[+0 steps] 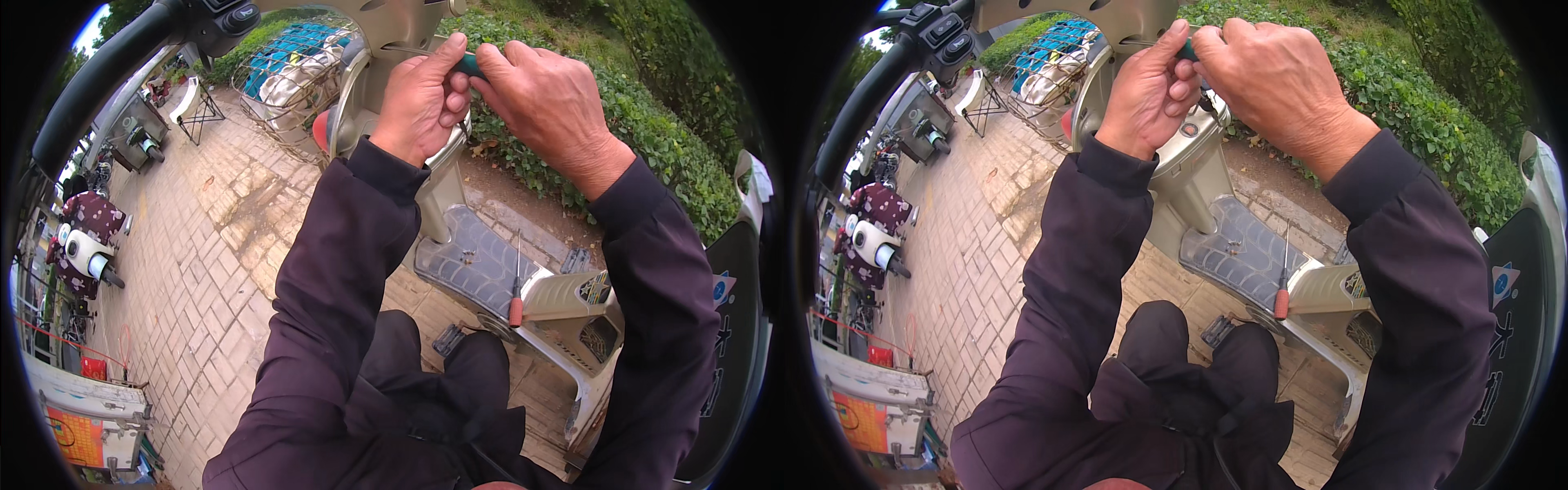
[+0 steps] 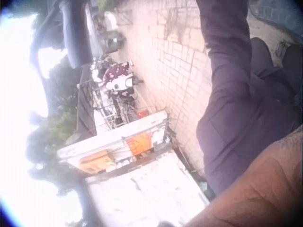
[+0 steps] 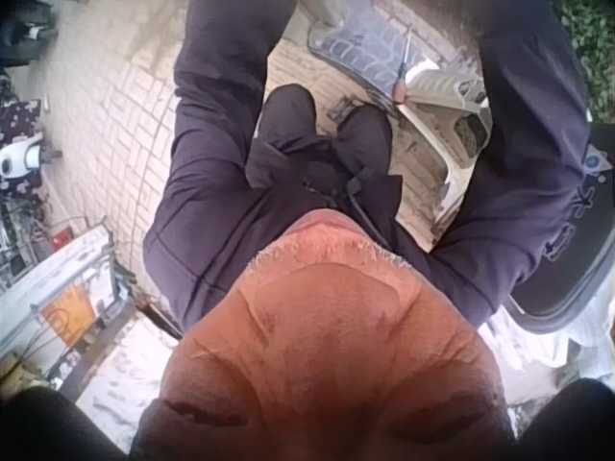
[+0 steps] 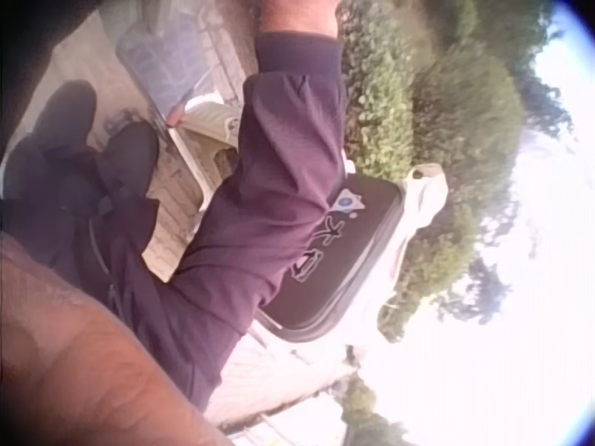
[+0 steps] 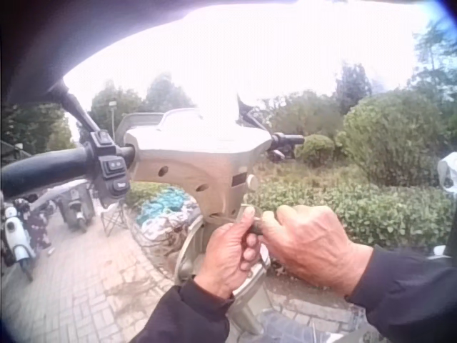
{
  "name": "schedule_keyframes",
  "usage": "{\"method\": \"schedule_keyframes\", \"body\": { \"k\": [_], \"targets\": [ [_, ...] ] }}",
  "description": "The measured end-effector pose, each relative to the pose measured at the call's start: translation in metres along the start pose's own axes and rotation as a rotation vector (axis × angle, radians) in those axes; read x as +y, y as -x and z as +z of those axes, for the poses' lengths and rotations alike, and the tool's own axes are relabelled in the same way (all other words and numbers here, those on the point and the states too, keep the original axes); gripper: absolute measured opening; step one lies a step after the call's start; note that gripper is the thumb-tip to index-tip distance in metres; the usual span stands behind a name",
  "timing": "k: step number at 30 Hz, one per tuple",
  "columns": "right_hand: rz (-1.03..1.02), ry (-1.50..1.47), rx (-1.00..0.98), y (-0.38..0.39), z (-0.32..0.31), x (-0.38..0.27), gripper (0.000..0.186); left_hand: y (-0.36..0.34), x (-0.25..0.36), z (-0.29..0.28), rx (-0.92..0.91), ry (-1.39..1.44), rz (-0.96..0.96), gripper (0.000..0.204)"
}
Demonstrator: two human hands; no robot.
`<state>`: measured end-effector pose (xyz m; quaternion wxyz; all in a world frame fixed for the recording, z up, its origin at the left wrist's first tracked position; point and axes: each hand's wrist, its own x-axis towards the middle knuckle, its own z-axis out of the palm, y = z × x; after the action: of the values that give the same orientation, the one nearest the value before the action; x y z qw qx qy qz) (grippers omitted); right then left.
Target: The person uses a screwdriver to remove screws from the scooter's front panel, detaches the panel, and then reattaches it by inserting and tightening screws. The person handles the panel and screwdriver throughout the process.
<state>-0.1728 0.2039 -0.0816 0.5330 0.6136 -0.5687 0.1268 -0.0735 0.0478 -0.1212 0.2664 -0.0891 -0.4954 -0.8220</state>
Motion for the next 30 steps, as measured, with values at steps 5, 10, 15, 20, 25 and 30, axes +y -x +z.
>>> {"method": "schedule_keyframes", "body": {
  "k": [5,10,15,20,25,30],
  "targets": [
    [0.75,-0.959,-0.409,0.003,-0.019,0.002,0.051,-0.004,-0.002,-0.002,-0.017,-0.01,0.028,0.03],
    [0.958,-1.311,-0.582,-0.002,-0.015,0.012,0.049,-0.005,-0.007,-0.003,0.031,-0.057,0.046,0.032],
    [0.099,-0.034,-0.081,0.004,0.006,0.006,0.046,0.003,-0.004,0.007,-0.004,-0.054,-0.045,0.036],
    [0.13,-0.383,-0.047,0.002,-0.011,0.015,0.045,0.002,-0.002,0.011,0.027,0.008,-0.064,0.034],
    [0.965,-1.358,-0.591,0.0,-0.018,0.023,0.053,0.0,-0.004,0.006,-0.113,0.053,-0.026,0.032],
    [0.123,-0.157,0.028,0.003,0.001,0.005,0.044,0.001,-0.006,0.012,0.022,0.006,-0.041,0.034]
  ]
}}
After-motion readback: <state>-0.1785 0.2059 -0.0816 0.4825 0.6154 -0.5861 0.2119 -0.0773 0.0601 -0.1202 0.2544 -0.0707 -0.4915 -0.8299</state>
